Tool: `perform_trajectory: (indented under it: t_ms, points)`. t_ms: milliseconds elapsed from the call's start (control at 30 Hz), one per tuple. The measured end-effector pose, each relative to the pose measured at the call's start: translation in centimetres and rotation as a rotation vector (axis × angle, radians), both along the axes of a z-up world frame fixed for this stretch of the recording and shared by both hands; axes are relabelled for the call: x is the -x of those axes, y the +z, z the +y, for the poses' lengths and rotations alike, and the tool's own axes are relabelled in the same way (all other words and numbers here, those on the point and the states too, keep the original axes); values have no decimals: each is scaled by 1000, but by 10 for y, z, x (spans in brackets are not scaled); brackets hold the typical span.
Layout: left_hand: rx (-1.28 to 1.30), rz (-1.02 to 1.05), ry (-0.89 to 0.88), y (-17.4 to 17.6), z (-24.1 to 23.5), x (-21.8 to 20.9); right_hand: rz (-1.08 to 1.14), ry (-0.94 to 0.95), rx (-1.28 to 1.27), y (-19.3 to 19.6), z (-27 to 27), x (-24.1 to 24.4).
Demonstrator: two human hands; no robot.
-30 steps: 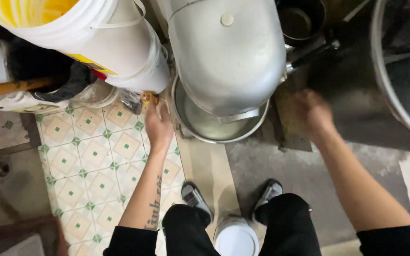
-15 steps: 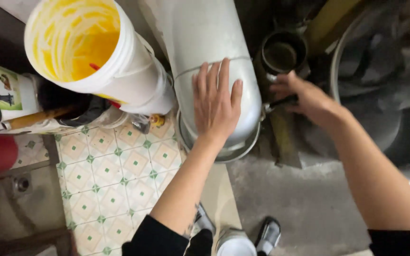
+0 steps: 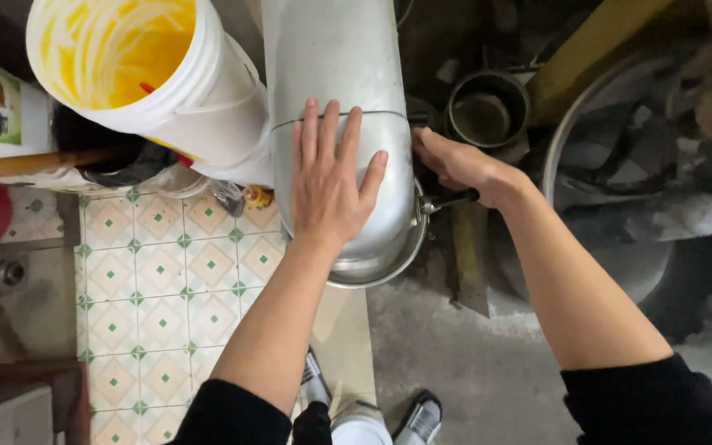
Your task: The person operates a stand mixer, then pours milk into a bowl of cracked eggs, adds oil, and scoops powdered ingredients from containers into the bowl. They retrieve a whisk and begin mixing the ingredients together.
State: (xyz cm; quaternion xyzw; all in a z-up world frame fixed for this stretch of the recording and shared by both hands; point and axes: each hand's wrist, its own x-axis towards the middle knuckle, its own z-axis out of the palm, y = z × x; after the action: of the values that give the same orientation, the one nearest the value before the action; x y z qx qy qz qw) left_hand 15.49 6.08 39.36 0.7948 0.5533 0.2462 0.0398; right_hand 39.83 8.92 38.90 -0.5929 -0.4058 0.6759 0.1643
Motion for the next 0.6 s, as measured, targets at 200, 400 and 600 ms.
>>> perform_trajectory:
  t_ms: [200,400,600]
  points:
    - [27,30,-16,6,2,1,-392,-64,288,106,-9,47]
    - [7,20,-13,4,3,1,-414,-137,262,127,-18,57]
    - [48,44,-15,7,4,0,-389,-90,208,109,-21,48]
